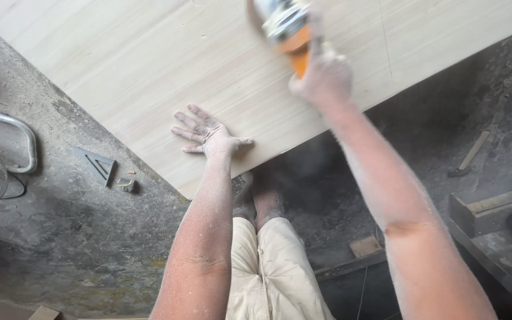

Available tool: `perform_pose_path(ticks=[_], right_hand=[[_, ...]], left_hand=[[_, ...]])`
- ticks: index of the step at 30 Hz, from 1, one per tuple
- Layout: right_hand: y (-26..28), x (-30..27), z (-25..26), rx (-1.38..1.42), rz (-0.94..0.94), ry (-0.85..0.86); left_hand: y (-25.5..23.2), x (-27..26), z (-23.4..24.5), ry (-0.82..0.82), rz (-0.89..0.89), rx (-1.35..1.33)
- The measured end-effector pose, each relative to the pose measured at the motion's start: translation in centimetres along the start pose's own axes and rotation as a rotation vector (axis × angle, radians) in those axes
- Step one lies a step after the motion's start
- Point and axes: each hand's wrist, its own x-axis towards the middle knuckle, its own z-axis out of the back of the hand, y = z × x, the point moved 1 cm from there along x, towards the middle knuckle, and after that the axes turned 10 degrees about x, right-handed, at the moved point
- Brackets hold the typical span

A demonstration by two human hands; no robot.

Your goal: Using an electric orbital sander to smooth the surface of a large wooden panel in a workshop environment.

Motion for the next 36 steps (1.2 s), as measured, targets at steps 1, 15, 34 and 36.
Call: perform_pose_path(ticks=[1, 15, 34, 36], right_hand=[[-1.9, 0.5, 0.5, -0.002, -0.005, 0.000], [0.6, 1.4, 1.3, 0.081, -0.102, 0.030], [-3.4, 3.2, 2.5, 0.084, -0.214, -0.068], [0.6, 2.2, -0.3, -0.070, -0.076, -0.014]], left_hand=[[0.2, -0.1, 0.1, 0.001, -0.005, 0.003], [0.5, -0.1, 0.5, 0.031, 0.006, -0.054], [0.1, -1.5, 1.8, 0.064, 0.009, -0.029], [0.1, -1.1, 1.3, 0.053, 0.014, -0.018]])
